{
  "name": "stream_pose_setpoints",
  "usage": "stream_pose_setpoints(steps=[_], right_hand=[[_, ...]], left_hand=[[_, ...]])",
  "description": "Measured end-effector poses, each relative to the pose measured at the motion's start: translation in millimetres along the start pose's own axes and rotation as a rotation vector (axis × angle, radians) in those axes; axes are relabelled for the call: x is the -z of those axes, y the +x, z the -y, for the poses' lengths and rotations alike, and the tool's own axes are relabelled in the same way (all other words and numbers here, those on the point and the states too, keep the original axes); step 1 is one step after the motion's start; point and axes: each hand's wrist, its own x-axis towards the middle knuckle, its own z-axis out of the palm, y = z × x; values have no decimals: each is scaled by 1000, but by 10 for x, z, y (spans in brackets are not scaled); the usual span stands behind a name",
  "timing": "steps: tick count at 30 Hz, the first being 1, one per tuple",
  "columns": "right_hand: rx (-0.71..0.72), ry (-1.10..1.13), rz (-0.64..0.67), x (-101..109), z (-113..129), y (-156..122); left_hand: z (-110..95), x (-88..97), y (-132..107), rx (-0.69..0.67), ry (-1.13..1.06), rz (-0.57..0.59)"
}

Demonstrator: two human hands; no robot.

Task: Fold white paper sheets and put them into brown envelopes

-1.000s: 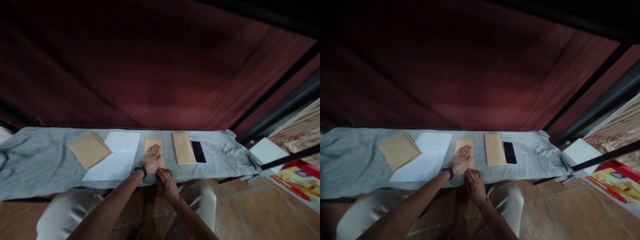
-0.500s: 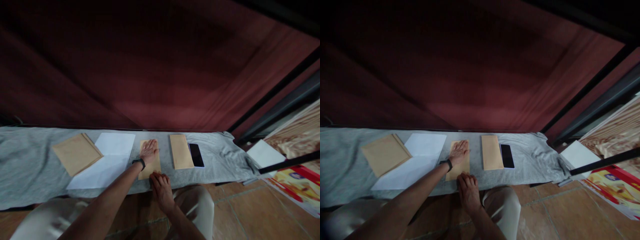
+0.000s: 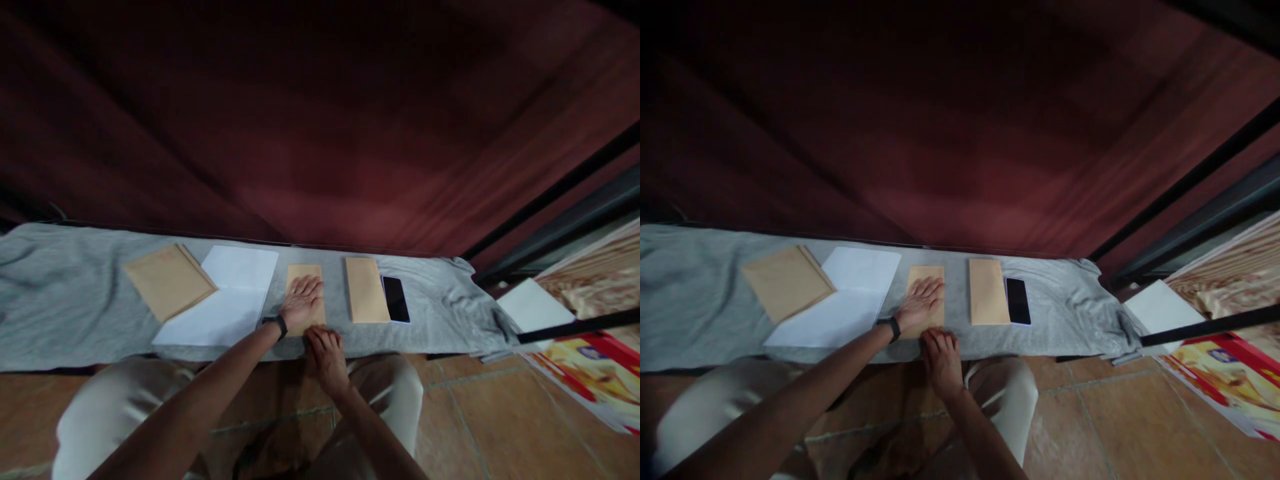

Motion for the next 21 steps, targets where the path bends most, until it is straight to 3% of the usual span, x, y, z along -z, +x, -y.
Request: stream_pose_setpoints(steps=[9, 21], right_hand=[[-14, 99, -28, -9, -81, 6], [-112, 95, -143, -11, -186, 43]], left_hand=[[-208, 107, -593, -57, -26, -7], [-302, 233, -927, -125, -8, 3]])
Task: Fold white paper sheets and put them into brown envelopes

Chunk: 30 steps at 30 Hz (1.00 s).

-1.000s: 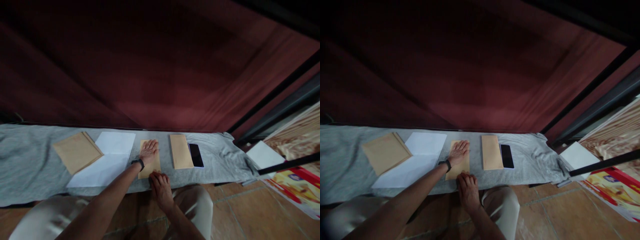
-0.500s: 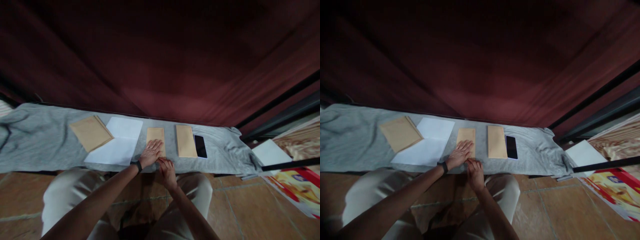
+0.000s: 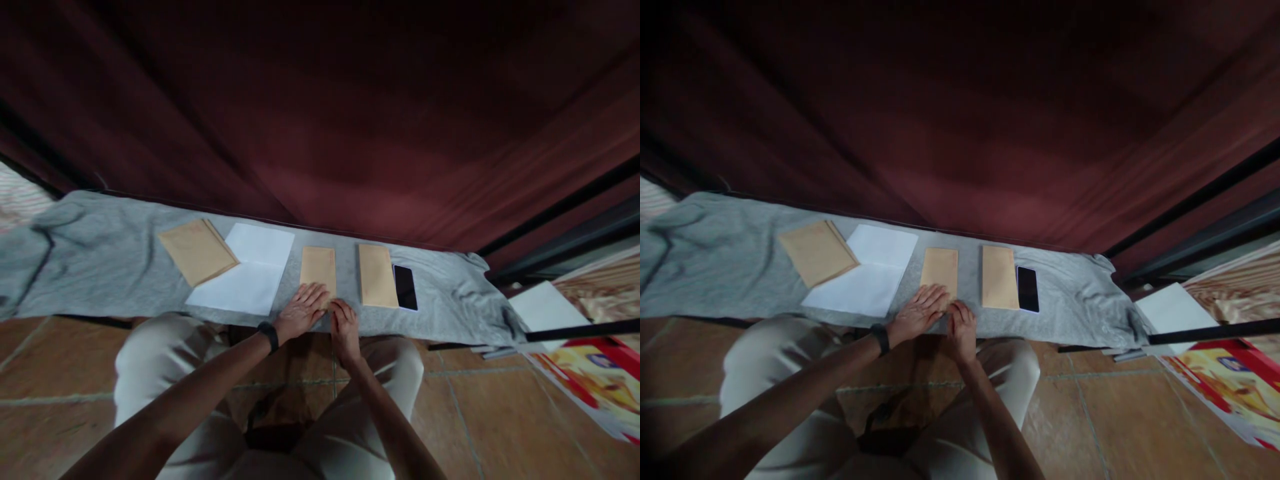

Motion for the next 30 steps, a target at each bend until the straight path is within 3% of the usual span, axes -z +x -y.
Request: stream_pose_setpoints(steps=[7, 12, 20, 27, 30], right_hand=[[-227, -78, -9, -21, 23, 161], [-414, 102, 31, -49, 8, 349], [-493, 290, -19, -80, -71, 375], [-598, 573, -31, -127, -66, 399], [-633, 730, -65, -131, -21, 419]], left_hand=[[-22, 40, 5, -115, 75, 27], [-50, 29, 17, -99, 84, 41], [-82, 30, -1, -66, 43, 48], [-107, 13, -49, 4, -102, -5], [-97, 11, -99, 152, -277, -120]])
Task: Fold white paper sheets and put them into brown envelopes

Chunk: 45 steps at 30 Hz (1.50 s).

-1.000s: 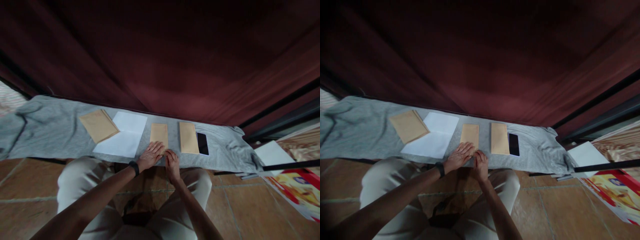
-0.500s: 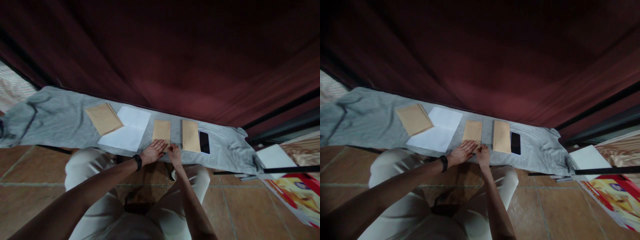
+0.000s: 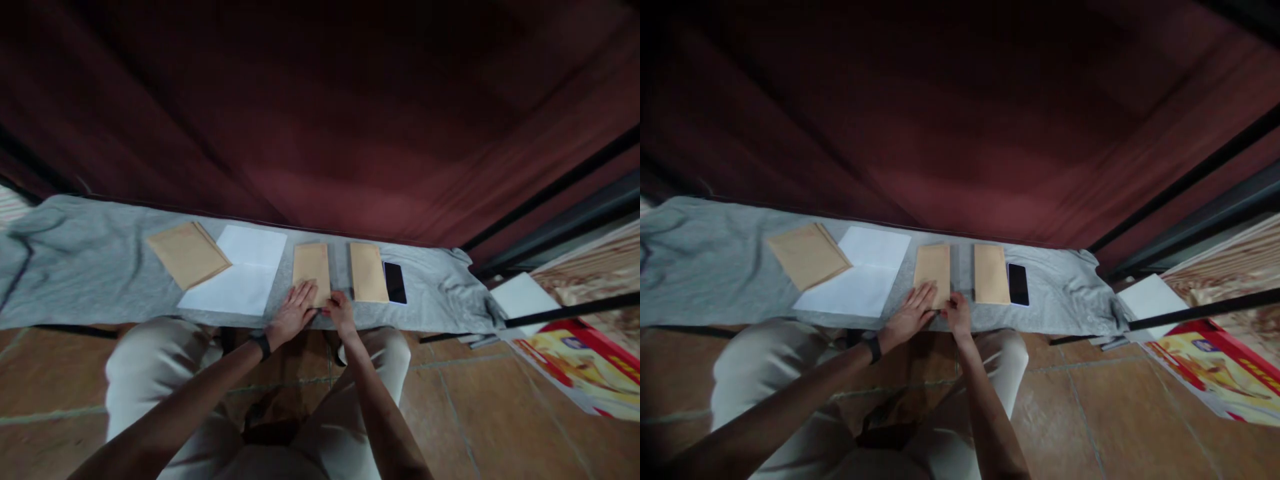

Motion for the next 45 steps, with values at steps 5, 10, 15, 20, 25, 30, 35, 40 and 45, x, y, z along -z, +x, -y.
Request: stream_pose_setpoints(steps=[5, 10, 15, 20, 25, 30, 35, 40, 45], right_hand=[[31, 206, -34, 41, 124, -70], [59, 301, -1, 157, 272, -133], [3, 379, 7, 233, 315, -179], [-54, 391, -41, 272, 292, -179], [-67, 448, -84, 249, 309, -221], [-93, 480, 44, 140, 352, -329], [195, 56, -103, 162, 491, -350], [542, -557, -68, 223, 535, -408], [673, -868, 25, 122, 354, -493]], left_hand=[[30, 53, -1, 543, -586, -349], [-74, 182, 63, 867, -1228, -273], [-235, 251, 85, 828, -1301, -195], [-291, 237, 64, 829, -1330, -207], [-314, 222, 91, 793, -1370, -235], [-362, 161, 175, 755, -1419, -227], [-392, 201, 232, 847, -1492, -203], [-407, 316, 365, 793, -1599, -171], [-281, 260, 449, 704, -1316, -225]])
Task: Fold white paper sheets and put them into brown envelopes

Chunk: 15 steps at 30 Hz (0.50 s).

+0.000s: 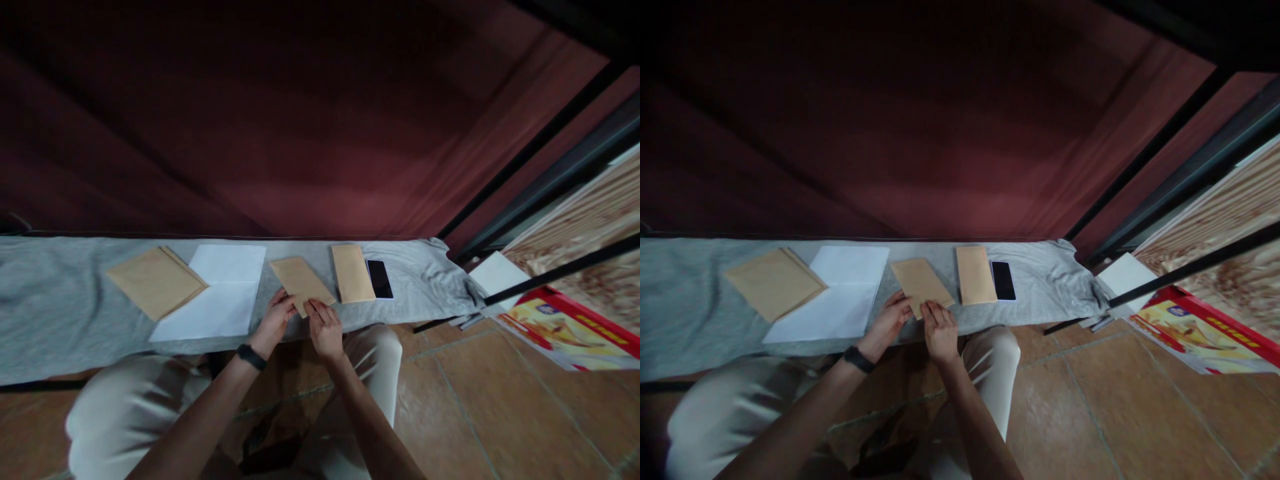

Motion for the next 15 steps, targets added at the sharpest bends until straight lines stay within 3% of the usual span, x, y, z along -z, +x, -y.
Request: stream_pose_setpoints(steps=[6, 11, 13, 15], right_hand=[[-21, 41, 29, -200, -49, -121], [-84, -48, 35, -349, -109, -156], [-83, -72, 51, -404, -126, -167], [-86, -85, 62, -449, -139, -180]], left_hand=[[98, 188, 236, -25, 266, -50], [113, 267, 346, -128, 521, -156], [146, 231, 298, -242, 662, -184], [216, 146, 213, -409, 853, -131]])
